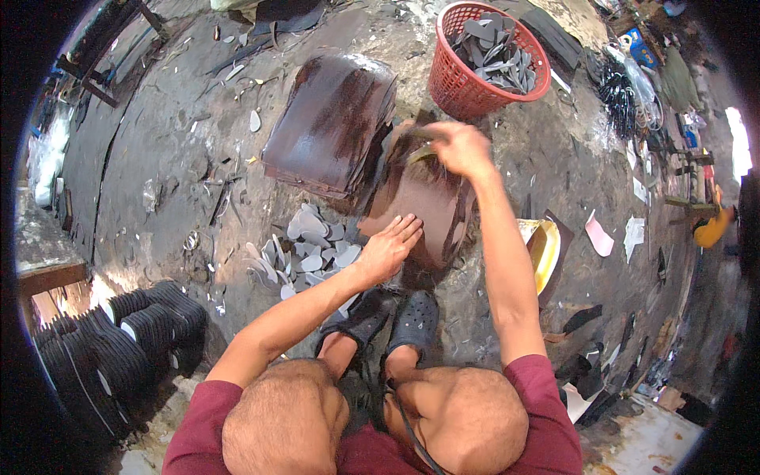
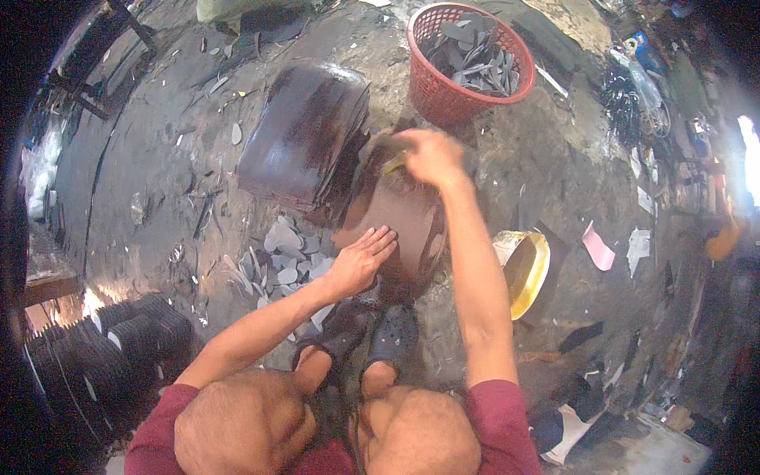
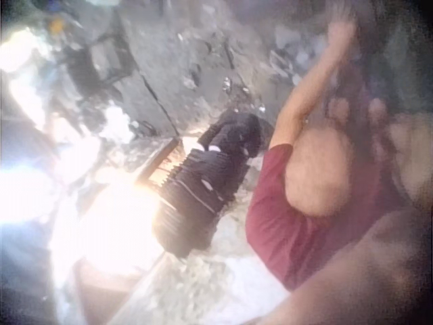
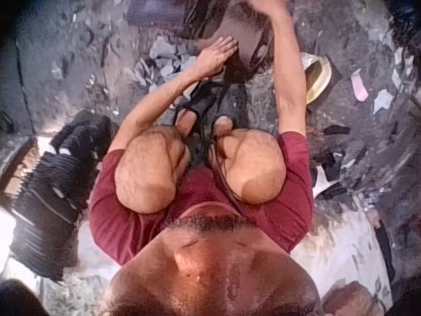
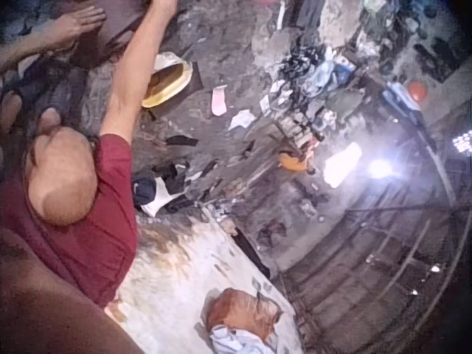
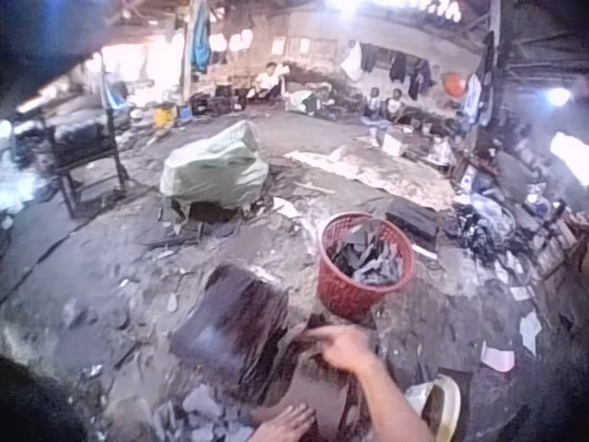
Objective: The person repeatedly dips a rectangular applicator into a yellow container and spreads a dark liquid onto flat brown material pieces. The person holds the material with one hand while applying the liquid with the other, working on a stack of pieces on the floor.
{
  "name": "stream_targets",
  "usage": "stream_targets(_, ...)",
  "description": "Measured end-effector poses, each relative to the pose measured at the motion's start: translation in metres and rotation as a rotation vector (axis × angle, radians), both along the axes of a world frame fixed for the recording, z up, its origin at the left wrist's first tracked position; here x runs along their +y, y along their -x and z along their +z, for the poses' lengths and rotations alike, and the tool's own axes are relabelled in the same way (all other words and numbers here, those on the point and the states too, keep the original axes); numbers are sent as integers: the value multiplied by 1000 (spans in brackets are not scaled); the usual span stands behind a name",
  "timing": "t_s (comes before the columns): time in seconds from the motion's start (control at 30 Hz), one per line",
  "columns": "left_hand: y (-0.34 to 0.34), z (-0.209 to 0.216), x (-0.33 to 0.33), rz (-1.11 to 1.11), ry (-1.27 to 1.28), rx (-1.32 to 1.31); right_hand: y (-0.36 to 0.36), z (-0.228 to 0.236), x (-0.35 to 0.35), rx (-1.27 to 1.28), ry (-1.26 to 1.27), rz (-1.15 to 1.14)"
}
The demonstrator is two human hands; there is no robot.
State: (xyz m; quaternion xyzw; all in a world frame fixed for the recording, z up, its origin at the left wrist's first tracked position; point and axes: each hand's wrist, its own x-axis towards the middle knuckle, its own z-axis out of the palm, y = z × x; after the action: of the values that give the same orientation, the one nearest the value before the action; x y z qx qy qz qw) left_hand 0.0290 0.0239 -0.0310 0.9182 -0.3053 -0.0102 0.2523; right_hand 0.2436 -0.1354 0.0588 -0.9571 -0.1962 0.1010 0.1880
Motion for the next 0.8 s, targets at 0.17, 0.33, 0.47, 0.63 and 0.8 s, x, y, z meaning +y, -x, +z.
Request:
stream_targets(0.17, 9, -6, -5, -6, 52, -112, -5, -21, -16, 80, 129, -101)
stream_targets(0.33, 15, -12, -13, -41, -9, -48, 11, -13, 21, 129, 235, 271)
stream_targets(0.47, 24, -16, -12, 9, -2, 14, 90, -17, 63, 116, 287, 665)
stream_targets(0.63, 1, -11, -12, -48, 26, -37, 48, -1, 9, -117, 166, 87)
stream_targets(0.8, 0, -11, -11, -52, 20, -62, 43, -26, -3, -103, 160, 50)
